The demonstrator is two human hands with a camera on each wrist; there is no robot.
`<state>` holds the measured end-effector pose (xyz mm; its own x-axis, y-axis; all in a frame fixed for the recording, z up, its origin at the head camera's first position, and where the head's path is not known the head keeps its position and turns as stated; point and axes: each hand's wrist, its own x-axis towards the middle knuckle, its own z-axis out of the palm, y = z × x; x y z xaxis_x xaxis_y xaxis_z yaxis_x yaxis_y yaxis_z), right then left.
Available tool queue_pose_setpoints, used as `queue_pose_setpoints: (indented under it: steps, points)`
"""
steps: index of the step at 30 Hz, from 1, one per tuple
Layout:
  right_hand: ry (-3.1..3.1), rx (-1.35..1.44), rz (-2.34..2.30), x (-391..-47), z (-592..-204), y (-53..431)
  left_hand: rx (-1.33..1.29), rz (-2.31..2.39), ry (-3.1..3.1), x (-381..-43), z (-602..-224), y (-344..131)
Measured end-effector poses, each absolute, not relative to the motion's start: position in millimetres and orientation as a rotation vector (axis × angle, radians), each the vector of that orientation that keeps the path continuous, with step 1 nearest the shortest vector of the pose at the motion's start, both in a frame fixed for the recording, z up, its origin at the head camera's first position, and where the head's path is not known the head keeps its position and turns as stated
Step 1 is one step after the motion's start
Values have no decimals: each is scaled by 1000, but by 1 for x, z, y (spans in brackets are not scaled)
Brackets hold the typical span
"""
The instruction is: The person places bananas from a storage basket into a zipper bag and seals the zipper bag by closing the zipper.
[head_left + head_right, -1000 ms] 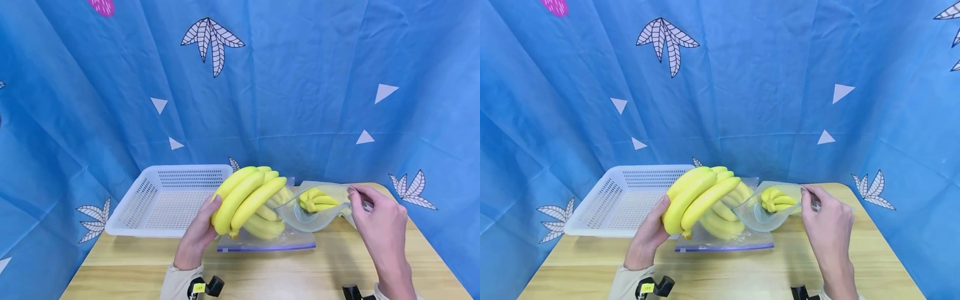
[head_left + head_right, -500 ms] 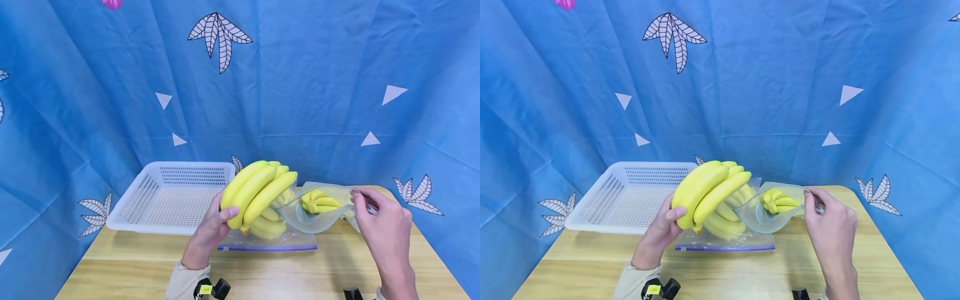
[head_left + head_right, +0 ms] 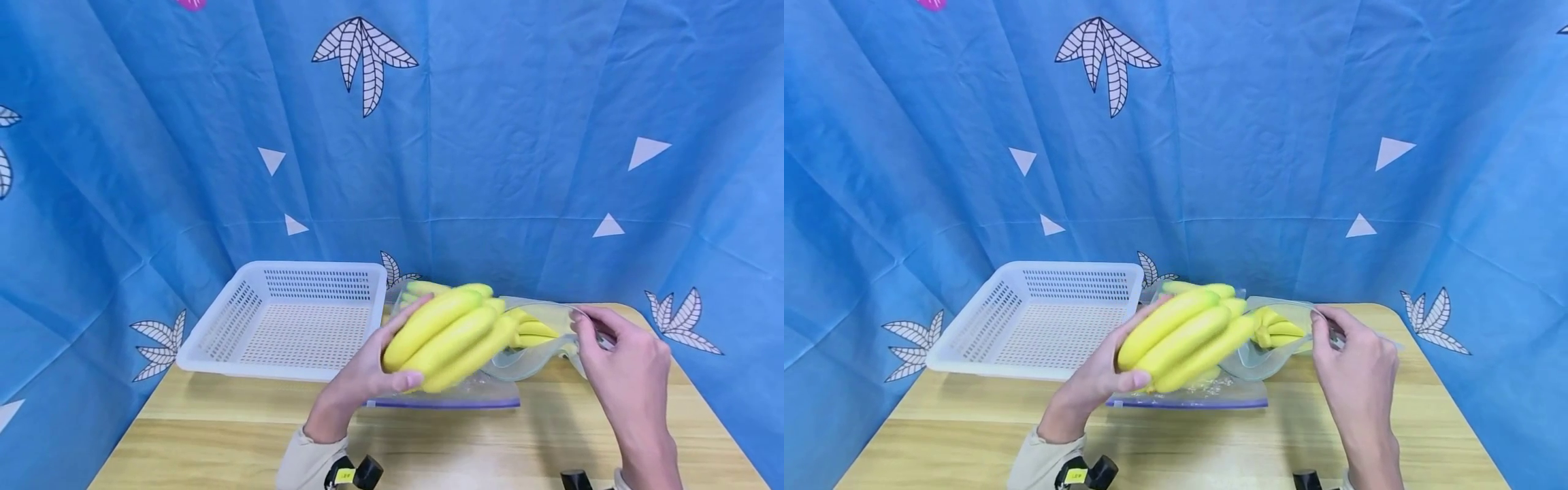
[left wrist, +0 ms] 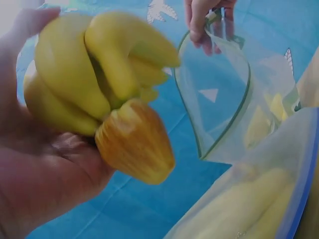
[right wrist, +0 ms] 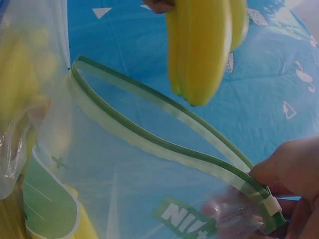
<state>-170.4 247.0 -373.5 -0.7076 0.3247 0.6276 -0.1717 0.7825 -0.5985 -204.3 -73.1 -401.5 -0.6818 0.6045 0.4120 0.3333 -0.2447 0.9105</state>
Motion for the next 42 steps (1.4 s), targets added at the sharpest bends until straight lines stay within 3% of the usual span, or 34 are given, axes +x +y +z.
queue_pose_setpoints:
  steps: [17, 28, 42]
  points:
    - [-2183, -82, 841, -170, -370, 243, 1467, 1679, 1852, -197, -403, -61]
    - [-2278, 82, 762, -165, -366, 243, 1112, 1828, 2014, -200, -407, -52]
    - [-2589, 205, 721, -150, -369, 260, 774, 1620, 2320, -189, -432, -3]
